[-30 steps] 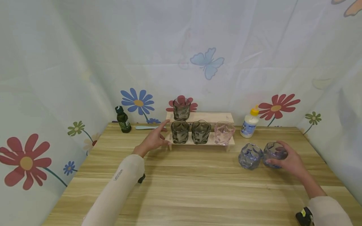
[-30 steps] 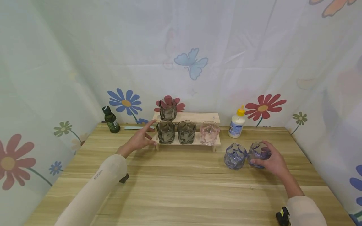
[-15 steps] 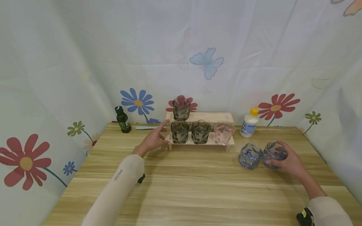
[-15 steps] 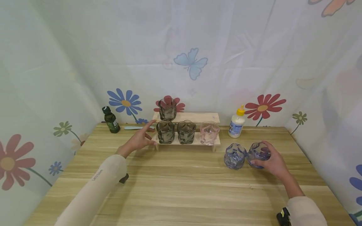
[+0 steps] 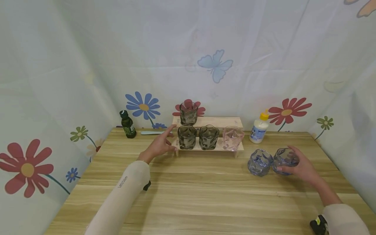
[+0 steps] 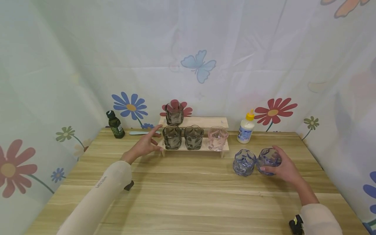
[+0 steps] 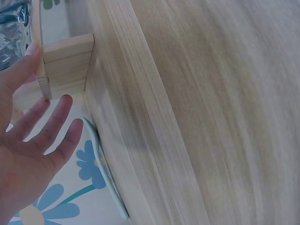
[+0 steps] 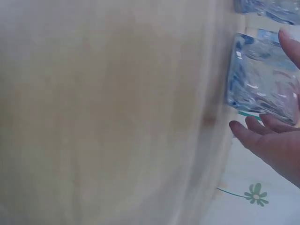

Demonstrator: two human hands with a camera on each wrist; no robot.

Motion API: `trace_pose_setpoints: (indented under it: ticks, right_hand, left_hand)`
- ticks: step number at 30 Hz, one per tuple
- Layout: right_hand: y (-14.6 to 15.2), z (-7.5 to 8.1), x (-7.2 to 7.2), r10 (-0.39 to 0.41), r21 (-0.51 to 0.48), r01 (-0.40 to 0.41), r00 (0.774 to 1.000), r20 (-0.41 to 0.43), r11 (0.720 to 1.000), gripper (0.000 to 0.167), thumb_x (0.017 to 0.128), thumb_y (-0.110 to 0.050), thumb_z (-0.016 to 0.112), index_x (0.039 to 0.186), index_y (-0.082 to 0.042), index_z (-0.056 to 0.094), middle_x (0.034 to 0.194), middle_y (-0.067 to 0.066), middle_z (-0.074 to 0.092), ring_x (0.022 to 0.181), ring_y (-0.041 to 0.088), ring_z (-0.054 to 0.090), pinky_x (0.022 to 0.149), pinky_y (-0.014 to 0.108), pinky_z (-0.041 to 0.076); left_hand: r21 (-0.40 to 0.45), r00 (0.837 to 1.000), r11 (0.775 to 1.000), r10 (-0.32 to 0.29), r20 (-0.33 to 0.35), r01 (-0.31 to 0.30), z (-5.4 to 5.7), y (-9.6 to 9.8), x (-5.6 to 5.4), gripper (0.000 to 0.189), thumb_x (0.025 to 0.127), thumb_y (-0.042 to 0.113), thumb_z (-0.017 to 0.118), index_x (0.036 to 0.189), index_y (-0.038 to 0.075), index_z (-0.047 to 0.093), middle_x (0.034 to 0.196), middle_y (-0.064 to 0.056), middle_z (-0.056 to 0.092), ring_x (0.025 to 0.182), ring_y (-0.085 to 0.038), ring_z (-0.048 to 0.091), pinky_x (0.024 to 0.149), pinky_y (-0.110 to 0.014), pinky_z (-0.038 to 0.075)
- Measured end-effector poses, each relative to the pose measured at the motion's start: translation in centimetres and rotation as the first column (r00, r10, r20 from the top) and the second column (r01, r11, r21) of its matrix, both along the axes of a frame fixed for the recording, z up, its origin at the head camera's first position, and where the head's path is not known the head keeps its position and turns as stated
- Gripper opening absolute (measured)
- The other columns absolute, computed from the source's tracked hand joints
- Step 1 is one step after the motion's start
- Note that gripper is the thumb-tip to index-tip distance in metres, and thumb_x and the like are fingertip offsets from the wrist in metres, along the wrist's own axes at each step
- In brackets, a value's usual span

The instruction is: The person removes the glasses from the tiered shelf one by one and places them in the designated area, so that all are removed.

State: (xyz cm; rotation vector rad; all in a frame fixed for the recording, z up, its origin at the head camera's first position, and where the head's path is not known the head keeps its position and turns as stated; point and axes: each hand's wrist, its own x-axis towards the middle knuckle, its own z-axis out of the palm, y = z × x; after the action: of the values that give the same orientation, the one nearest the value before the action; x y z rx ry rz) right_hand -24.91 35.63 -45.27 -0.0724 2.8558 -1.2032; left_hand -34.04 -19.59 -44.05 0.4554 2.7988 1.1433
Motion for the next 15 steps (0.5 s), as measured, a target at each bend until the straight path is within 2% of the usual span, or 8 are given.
trace_pose_setpoints:
  ticks: [8,15]
  right_hand:
    - [0.4,2.5,-0.5,0.065,0.027,-0.064,0.997,-0.031,0.998,0.107,0.084,-0.029,0.080,0.158,0.002,0.009,0.156,0.043,0.011,0.138,0.068,0.014,0.099,0.080,0.025]
    - [-0.6,5.0,-1.3,0.055,0.008,-0.054,0.995,-0.084,0.998,0.105,0.088,-0.035,0.076,0.162,-0.010,0.005,0.162,0.035,0.009,0.145,0.062,0.009,0.101,0.081,0.022]
  left_hand:
    - [0.000,1.000,1.000,-0.005,-0.003,0.005,0.0,0.0,-0.1,0.106,0.082,0.014,0.083,0.159,0.039,0.015,0.145,-0.020,0.052,0.091,-0.028,0.070,0.074,-0.040,0.057]
    - [0.008,1.000,1.000,-0.003,0.000,0.003,0.1,0.0,0.1,0.106,0.083,0.015,0.083,0.159,0.040,0.015,0.145,-0.020,0.052,0.091,-0.027,0.070,0.075,-0.041,0.057]
